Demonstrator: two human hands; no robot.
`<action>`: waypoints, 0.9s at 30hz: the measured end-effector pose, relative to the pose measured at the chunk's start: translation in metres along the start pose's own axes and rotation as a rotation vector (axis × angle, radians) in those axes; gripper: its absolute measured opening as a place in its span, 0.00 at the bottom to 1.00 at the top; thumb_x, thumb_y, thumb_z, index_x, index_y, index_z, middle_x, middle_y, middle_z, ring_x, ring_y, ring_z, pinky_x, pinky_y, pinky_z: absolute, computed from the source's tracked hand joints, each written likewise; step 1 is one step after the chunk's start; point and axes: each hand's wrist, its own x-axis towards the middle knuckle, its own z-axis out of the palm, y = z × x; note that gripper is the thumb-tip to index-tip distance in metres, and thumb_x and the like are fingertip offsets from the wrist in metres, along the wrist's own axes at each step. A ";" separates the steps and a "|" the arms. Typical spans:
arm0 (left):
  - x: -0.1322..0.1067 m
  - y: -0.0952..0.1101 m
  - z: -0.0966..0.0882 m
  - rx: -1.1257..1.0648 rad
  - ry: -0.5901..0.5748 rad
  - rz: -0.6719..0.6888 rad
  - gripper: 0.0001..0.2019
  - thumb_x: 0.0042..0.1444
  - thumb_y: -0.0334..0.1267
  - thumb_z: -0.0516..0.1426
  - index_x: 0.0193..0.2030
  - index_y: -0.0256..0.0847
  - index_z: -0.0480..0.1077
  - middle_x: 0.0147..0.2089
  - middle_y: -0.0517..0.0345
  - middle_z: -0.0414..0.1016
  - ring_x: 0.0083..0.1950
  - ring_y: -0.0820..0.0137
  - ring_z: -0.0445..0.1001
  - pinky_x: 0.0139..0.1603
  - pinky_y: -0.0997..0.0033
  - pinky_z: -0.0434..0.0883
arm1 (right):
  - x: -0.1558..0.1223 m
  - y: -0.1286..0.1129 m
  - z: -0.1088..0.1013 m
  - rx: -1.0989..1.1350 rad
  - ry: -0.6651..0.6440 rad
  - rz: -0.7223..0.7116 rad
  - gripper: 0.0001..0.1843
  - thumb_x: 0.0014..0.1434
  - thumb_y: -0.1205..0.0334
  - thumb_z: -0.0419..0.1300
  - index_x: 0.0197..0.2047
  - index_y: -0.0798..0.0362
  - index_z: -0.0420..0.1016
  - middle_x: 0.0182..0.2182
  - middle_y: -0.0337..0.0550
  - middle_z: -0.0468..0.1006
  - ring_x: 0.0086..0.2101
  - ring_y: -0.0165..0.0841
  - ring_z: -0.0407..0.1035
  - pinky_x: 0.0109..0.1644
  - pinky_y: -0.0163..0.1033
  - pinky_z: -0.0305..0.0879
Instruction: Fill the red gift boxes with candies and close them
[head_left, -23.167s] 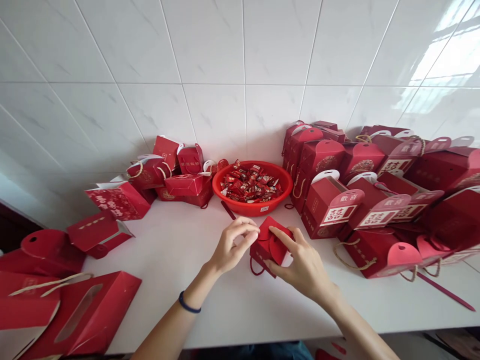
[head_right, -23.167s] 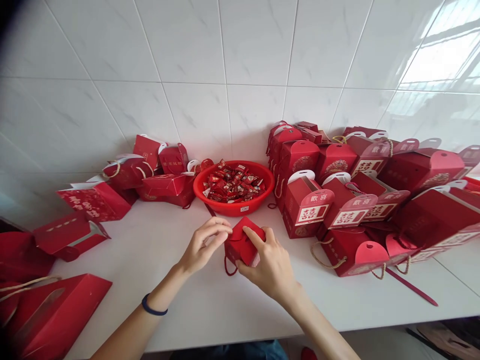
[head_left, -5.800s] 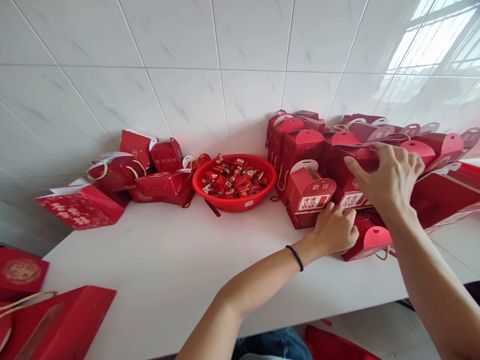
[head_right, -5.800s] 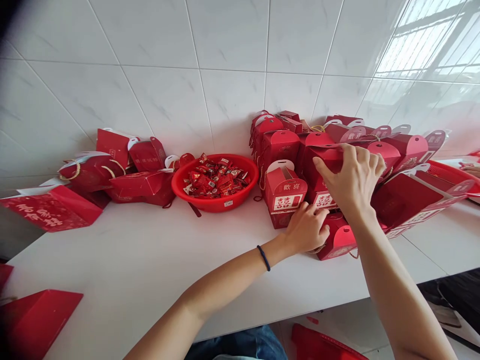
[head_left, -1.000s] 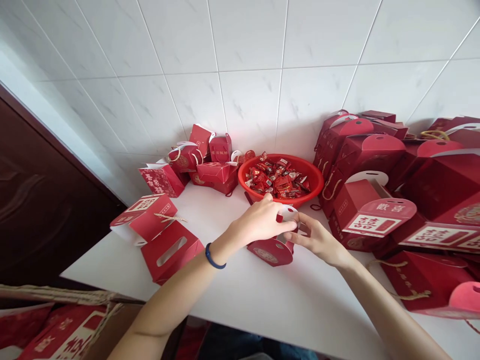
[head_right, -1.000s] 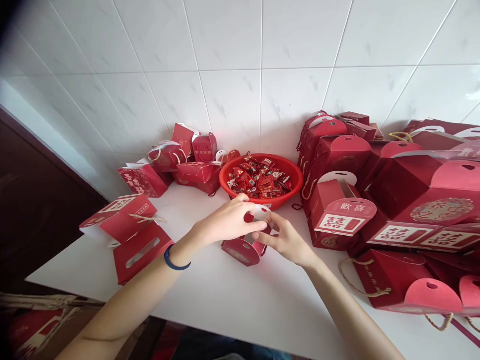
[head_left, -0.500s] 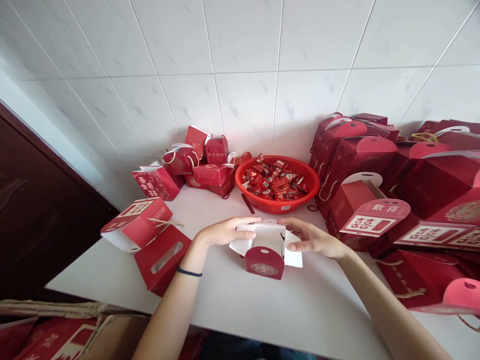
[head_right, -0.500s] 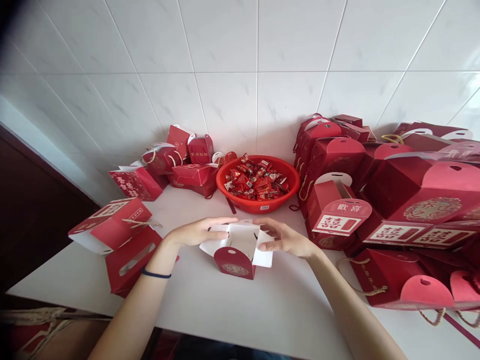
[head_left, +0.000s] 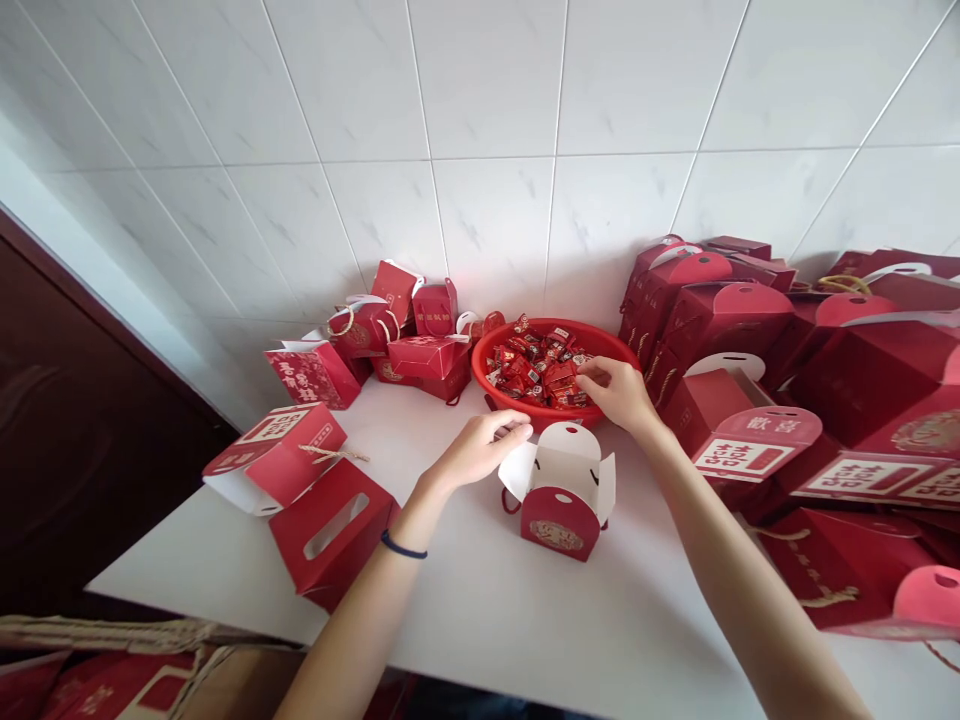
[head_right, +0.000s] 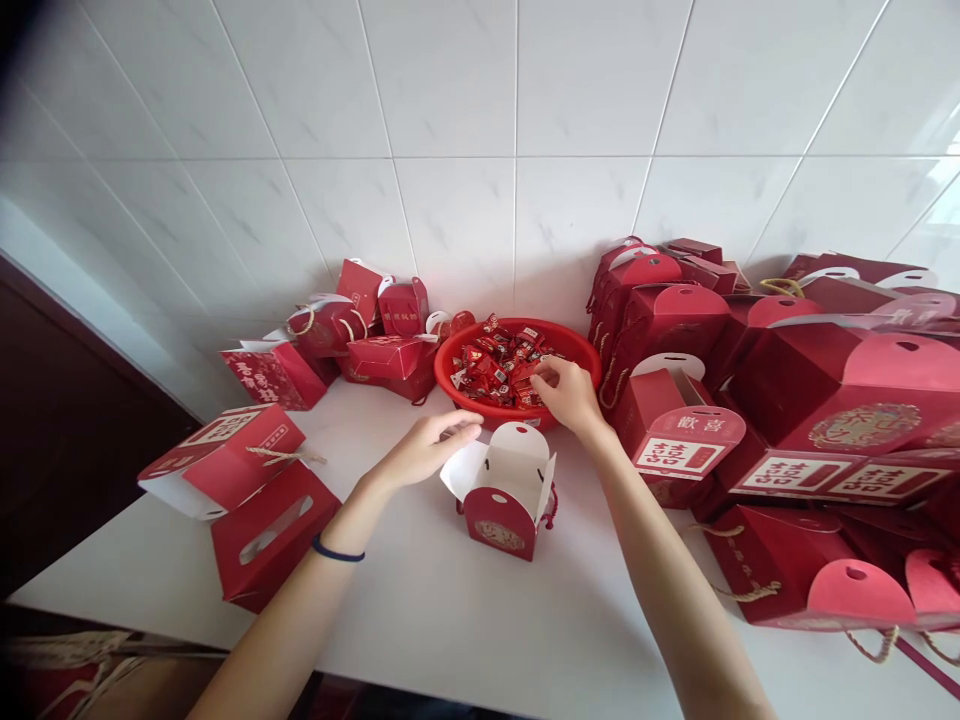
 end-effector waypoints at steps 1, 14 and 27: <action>0.002 0.001 -0.002 -0.010 0.033 0.024 0.19 0.63 0.51 0.54 0.48 0.38 0.77 0.49 0.51 0.82 0.49 0.61 0.78 0.50 0.66 0.73 | 0.010 0.002 0.003 -0.059 -0.032 0.036 0.09 0.59 0.63 0.58 0.42 0.53 0.76 0.42 0.47 0.81 0.43 0.38 0.75 0.49 0.40 0.68; 0.064 -0.003 -0.017 -0.138 0.168 0.088 0.13 0.56 0.44 0.59 0.42 0.37 0.78 0.40 0.50 0.83 0.42 0.63 0.81 0.48 0.64 0.76 | 0.054 0.025 0.027 -0.065 -0.245 0.152 0.09 0.37 0.72 0.68 0.25 0.52 0.76 0.24 0.40 0.77 0.31 0.37 0.73 0.37 0.36 0.64; 0.145 -0.007 0.012 -0.093 -0.099 0.001 0.37 0.46 0.35 0.67 0.65 0.41 0.67 0.66 0.44 0.70 0.65 0.55 0.70 0.62 0.61 0.69 | 0.049 0.038 0.019 0.653 0.021 0.047 0.19 0.38 0.48 0.69 0.28 0.53 0.74 0.24 0.39 0.75 0.25 0.30 0.67 0.30 0.35 0.63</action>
